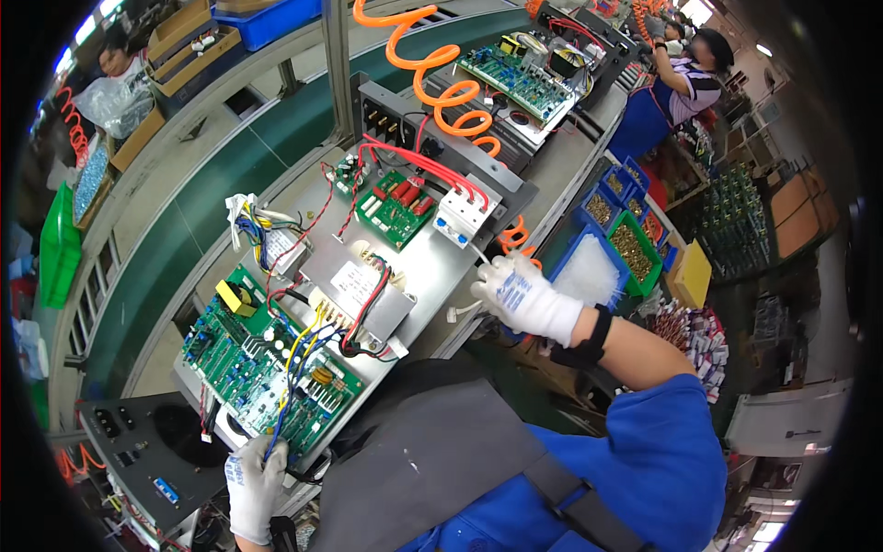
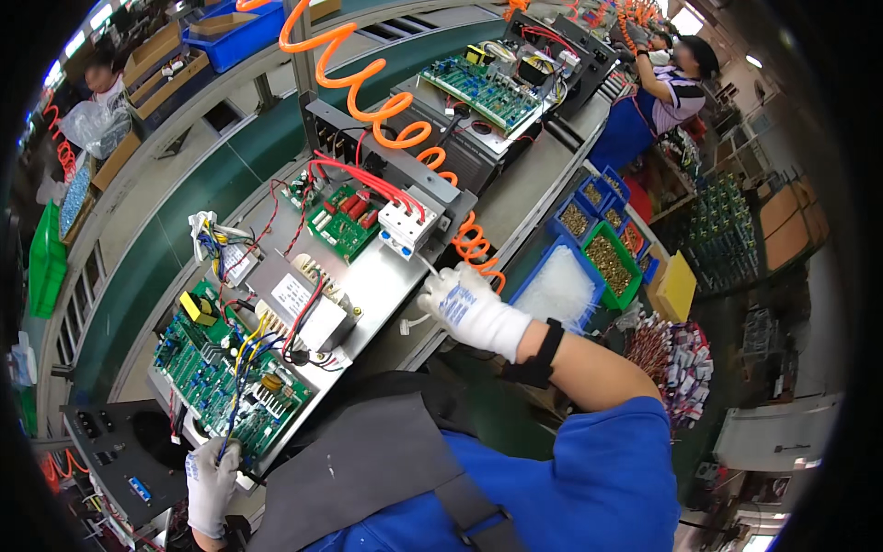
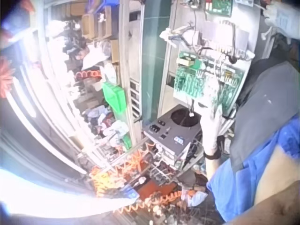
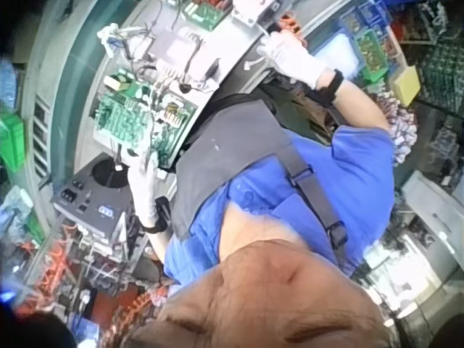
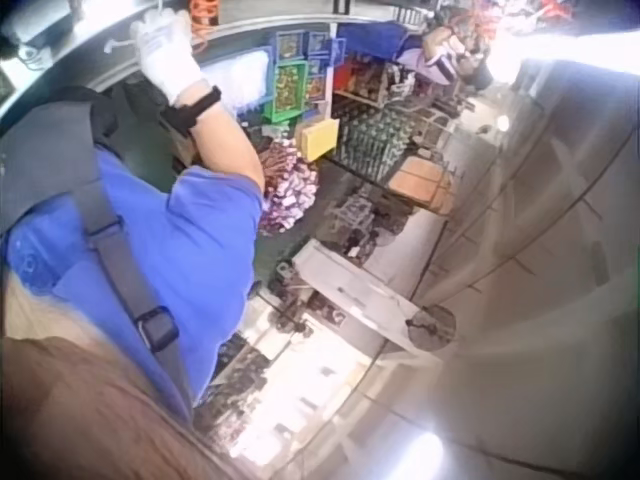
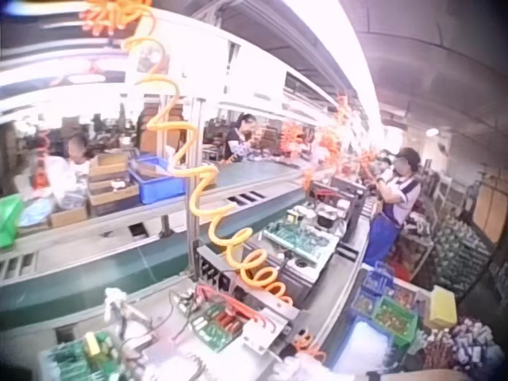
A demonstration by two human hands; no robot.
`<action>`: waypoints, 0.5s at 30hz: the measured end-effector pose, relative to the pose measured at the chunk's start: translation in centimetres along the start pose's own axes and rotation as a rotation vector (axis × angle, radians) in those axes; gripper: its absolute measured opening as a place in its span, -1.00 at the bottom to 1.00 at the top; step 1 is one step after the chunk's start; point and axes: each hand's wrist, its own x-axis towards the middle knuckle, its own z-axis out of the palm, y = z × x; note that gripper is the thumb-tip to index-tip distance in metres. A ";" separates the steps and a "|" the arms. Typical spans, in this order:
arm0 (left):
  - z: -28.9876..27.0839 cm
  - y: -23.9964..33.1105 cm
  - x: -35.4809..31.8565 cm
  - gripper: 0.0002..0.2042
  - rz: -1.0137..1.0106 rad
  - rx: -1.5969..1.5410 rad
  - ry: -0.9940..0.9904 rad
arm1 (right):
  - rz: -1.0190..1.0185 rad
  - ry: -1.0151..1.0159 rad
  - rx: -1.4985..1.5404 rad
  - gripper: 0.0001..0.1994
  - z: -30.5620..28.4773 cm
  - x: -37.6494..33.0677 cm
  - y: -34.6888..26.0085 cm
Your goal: The recorder is assembling an electronic device on a production line, connecting wires and components to circuit boards inside a chassis.
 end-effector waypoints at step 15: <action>-1.6 5.0 -2.7 -0.48 0.525 0.220 0.319 | 0.275 0.482 1.286 -0.75 -4.7 15.5 -2.6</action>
